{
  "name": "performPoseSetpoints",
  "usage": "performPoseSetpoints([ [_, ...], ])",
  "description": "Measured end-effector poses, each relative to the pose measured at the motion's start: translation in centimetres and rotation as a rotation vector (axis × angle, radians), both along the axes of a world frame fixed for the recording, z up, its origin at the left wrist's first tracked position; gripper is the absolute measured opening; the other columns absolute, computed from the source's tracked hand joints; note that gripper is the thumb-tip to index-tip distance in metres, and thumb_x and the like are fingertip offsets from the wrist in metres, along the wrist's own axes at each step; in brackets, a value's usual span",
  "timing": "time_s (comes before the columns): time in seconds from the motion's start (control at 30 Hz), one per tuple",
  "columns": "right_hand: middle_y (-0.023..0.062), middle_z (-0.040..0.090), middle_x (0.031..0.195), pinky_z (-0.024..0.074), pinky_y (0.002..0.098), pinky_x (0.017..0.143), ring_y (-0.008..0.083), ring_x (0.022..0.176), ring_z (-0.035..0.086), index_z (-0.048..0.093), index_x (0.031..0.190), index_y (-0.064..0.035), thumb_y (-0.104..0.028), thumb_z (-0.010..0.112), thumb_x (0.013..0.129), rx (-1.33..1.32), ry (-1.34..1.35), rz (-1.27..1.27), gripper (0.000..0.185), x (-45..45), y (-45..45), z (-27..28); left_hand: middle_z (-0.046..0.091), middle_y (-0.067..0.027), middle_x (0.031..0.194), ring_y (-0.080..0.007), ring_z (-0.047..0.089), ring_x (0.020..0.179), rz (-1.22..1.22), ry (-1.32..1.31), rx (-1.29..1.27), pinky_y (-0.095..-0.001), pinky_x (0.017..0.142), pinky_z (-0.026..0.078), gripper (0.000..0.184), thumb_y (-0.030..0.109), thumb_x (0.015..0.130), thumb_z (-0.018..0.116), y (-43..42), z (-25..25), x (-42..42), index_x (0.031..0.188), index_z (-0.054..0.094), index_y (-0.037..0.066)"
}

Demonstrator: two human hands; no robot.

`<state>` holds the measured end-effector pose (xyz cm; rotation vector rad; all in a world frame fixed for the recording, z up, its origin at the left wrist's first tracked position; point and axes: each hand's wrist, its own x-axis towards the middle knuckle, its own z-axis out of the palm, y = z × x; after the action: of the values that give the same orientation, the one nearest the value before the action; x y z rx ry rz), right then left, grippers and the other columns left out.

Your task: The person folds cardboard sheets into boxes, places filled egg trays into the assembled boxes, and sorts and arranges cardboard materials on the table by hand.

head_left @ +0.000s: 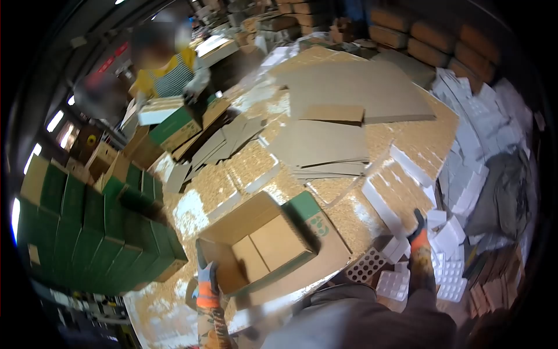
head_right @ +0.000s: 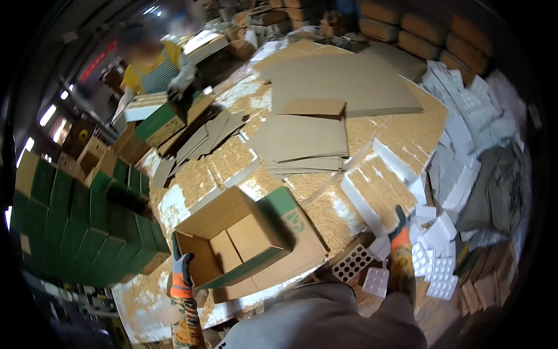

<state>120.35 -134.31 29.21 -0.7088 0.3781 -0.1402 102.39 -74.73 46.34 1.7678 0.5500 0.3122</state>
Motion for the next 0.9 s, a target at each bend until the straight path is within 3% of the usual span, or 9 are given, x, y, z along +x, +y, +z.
performPoseSetpoints([
  [0.07,0.0135,0.053,0.126,0.0473,0.0426,0.093,0.0320,0.109,0.056,0.036,0.137,-0.0086,-0.014,0.062,0.085,0.026,-0.065,0.116,0.058,-1.9,-1.3,0.2,0.049,-0.0127,0.129,-0.0219,0.050,0.112,0.037,-0.054,-0.100,-0.0283,0.093,0.040,0.059,0.009,0.082,0.056,0.7,-1.4,-0.1,0.137,0.036,0.002],
  [0.17,0.0141,0.047,0.134,0.0445,0.0421,0.097,0.0310,0.117,0.051,0.032,0.140,-0.0081,-0.013,0.059,0.086,0.016,-0.102,0.253,0.060,-2.5,0.9,8.0,0.024,-0.0136,0.151,-0.0227,0.028,0.136,0.004,-0.056,0.032,-0.0287,0.106,0.029,0.078,0.002,0.080,0.053,1.5,-2.6,0.6,0.148,0.016,0.005],
  [0.43,0.0167,0.055,0.122,0.0502,0.0368,0.090,0.0273,0.106,0.059,0.039,0.135,-0.0013,-0.022,0.059,0.088,-0.076,-0.171,0.774,0.055,0.5,18.2,26.8,0.024,-0.0125,0.151,-0.0197,0.022,0.139,0.035,-0.247,-0.028,-0.0300,0.112,0.019,0.077,0.015,0.084,0.065,-0.7,-2.1,1.7,0.146,0.021,0.003],
  [0.53,0.0187,0.056,0.122,0.0510,0.0372,0.090,0.0280,0.104,0.060,0.042,0.132,0.0006,-0.023,0.061,0.088,0.138,-0.060,1.078,0.053,0.0,28.1,27.7,0.035,-0.0127,0.146,-0.0217,0.034,0.133,0.164,-0.179,-0.146,-0.0314,0.108,0.028,0.071,0.029,0.087,0.064,-1.7,-1.4,1.7,0.143,0.029,0.002],
  [0.6,0.0183,0.058,0.119,0.0515,0.0369,0.089,0.0279,0.102,0.061,0.046,0.128,0.0010,-0.022,0.060,0.088,0.200,-0.001,1.230,0.048,0.1,32.0,26.9,0.047,-0.0120,0.134,-0.0214,0.050,0.117,0.349,-0.255,-0.558,-0.0322,0.097,0.043,0.050,0.024,0.093,0.054,-1.4,-2.6,1.5,0.136,0.039,0.002],
  [0.67,0.0181,0.060,0.114,0.0520,0.0364,0.087,0.0274,0.099,0.062,0.049,0.125,0.0011,-0.023,0.060,0.088,0.151,0.047,1.333,0.045,1.4,34.1,23.9,0.054,-0.0106,0.126,-0.0195,0.052,0.113,0.379,-0.414,-0.645,-0.0316,0.094,0.045,0.045,0.023,0.093,0.054,0.2,-5.9,1.6,0.132,0.045,0.002],
  [0.77,0.0230,0.052,0.126,0.0481,0.0451,0.094,0.0341,0.109,0.057,0.038,0.135,0.0001,-0.023,0.060,0.085,0.058,0.079,1.442,0.059,0.8,33.6,25.7,0.060,-0.0073,0.120,-0.0164,0.055,0.108,0.333,-0.454,-0.323,-0.0296,0.089,0.046,0.044,0.025,0.092,0.056,1.9,-9.4,1.2,0.130,0.050,0.003],
  [0.83,0.0203,0.052,0.126,0.0515,0.0463,0.089,0.0334,0.109,0.058,0.037,0.136,-0.0035,-0.021,0.059,0.085,-0.128,-0.055,1.432,0.058,1.5,32.8,24.2,0.059,-0.0051,0.122,-0.0159,0.054,0.111,0.352,-0.274,-0.403,-0.0275,0.091,0.044,0.050,0.030,0.089,0.061,-0.1,-3.0,0.1,0.130,0.051,0.003],
  [0.9,0.0153,0.052,0.126,0.0531,0.0457,0.086,0.0300,0.109,0.058,0.034,0.138,-0.0111,-0.008,0.060,0.084,-0.278,-0.186,1.437,0.060,0.2,32.8,24.4,0.058,-0.0047,0.123,-0.0149,0.053,0.110,0.375,-0.385,-0.208,-0.0243,0.096,0.040,0.041,0.020,0.092,0.056,-0.1,-5.9,1.4,0.129,0.051,0.002],
])
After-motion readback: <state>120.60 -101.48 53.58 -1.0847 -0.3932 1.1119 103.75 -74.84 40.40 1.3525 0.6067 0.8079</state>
